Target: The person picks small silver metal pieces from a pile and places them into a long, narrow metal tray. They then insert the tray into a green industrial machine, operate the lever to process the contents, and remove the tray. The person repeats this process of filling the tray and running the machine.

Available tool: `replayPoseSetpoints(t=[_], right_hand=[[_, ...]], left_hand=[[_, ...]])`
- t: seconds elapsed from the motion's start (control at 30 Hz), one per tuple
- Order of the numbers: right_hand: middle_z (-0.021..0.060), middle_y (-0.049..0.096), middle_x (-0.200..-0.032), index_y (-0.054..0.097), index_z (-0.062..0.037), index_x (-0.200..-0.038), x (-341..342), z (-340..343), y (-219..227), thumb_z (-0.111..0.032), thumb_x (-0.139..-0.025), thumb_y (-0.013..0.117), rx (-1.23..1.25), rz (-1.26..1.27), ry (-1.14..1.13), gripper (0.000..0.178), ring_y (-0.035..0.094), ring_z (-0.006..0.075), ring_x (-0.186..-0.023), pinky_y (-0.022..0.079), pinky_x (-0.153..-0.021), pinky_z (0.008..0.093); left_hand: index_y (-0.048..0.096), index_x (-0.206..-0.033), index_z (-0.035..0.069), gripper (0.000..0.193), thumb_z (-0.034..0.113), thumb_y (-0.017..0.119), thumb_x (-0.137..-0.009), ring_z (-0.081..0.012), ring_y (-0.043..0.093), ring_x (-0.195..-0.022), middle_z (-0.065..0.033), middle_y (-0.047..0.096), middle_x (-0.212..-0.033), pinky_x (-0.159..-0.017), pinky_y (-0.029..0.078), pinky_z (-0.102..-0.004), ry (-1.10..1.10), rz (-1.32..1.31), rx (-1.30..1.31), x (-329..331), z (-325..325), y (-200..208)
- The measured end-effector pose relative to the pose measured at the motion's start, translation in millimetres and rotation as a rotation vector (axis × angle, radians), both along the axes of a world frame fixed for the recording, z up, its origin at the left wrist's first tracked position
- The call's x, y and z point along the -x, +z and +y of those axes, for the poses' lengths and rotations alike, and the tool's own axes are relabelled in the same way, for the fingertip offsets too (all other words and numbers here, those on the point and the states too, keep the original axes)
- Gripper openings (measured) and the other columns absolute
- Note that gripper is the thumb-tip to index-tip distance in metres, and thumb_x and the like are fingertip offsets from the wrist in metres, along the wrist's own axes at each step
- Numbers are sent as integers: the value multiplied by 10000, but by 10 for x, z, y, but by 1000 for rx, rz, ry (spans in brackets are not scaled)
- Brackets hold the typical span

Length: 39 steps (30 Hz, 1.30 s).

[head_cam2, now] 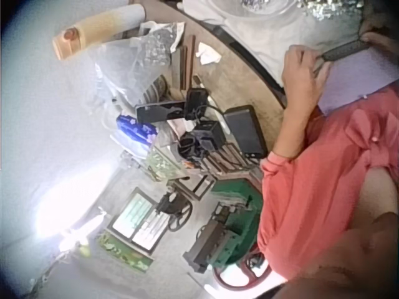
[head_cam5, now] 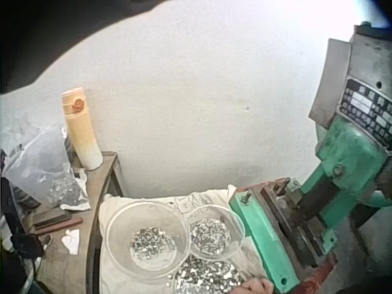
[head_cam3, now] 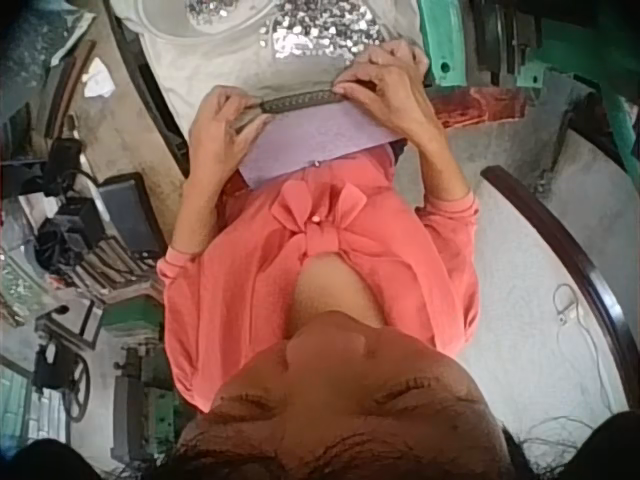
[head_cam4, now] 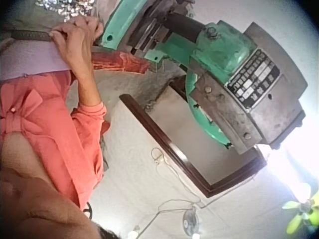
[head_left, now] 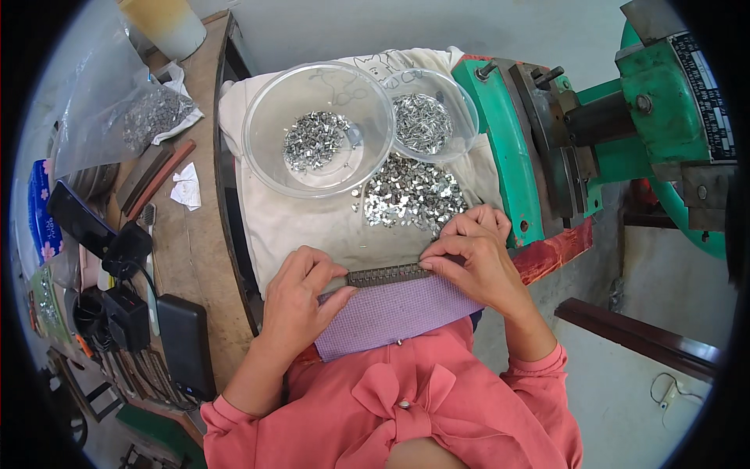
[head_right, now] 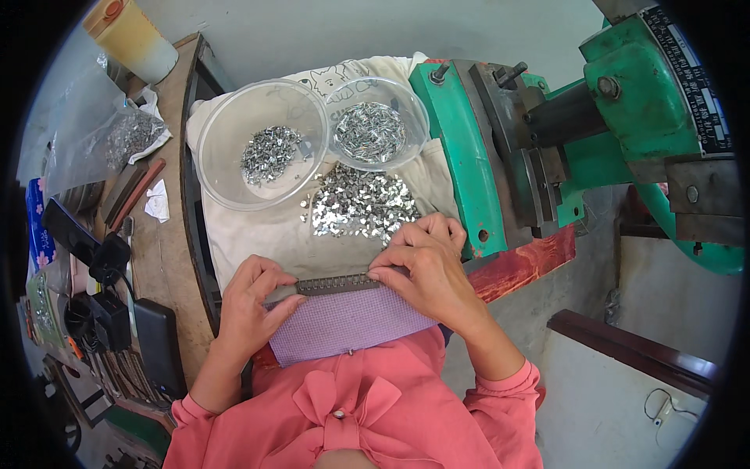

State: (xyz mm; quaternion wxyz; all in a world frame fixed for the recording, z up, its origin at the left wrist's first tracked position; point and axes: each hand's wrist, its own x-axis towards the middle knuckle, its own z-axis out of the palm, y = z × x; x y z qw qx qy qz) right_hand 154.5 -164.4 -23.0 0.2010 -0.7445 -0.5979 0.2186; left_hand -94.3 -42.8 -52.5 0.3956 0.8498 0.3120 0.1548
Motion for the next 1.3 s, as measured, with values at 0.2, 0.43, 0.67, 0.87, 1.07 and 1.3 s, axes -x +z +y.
replayPoseSetpoints(t=[0.2, 0.43, 0.67, 0.87, 1.07, 1.3], right_hand=[[-34, 604, -850, 780, -162, -804, -19, -22, -4, -245, -781, 805, -42, -18, 13, 90, 516, 211, -977, 297, -950, 404], [17, 610, -852, 739, -101, -826, -55, 28, 116, -174, -818, 777, -104, 71, -36, 82, 533, 232, -902, 371, -872, 372], [84, 607, -839, 705, -56, -828, -232, 466, 300, -135, -845, 744, -379, 74, -124, 90, 537, 293, -835, 430, -786, 389], [83, 611, -831, 712, -61, -859, -545, 1104, 257, -147, -861, 735, -599, -129, -200, 89, 537, 297, -845, 431, -796, 397], [73, 625, -841, 731, -73, -869, -388, 774, 199, -128, -830, 761, -546, -81, -150, 73, 549, 293, -866, 440, -806, 401], [36, 609, -825, 750, -75, -898, 77, 46, 67, -51, -743, 809, -410, -8, -66, 168, 547, 263, -862, 451, -778, 368]], left_hand=[[682, -924, 21, 305, 83, 849, -675, -299, 615, -901, -109, 607, -936, -771, 499, -383, 2, -2, 2, -4, -2, 12], [683, -917, 21, 297, 83, 848, -678, -299, 616, -897, -111, 606, -934, -766, 500, -378, 0, -5, -7, 10, 3, 16], [687, -920, 19, 297, 84, 848, -679, -306, 618, -889, -119, 605, -933, -763, 502, -374, -13, -18, -20, 8, 10, 6], [700, -936, 18, 305, 88, 852, -681, -293, 624, -894, -118, 606, -933, -763, 502, -362, -3, -7, -5, 10, 1, -11], [697, -926, 28, 306, 106, 857, -677, -301, 615, -878, -111, 601, -929, -736, 501, -387, -19, -25, -26, -23, 2, 20], [696, -923, 27, 298, 99, 854, -681, -295, 617, -854, -104, 605, -912, -711, 500, -384, -7, -28, -23, 13, 15, 11]])
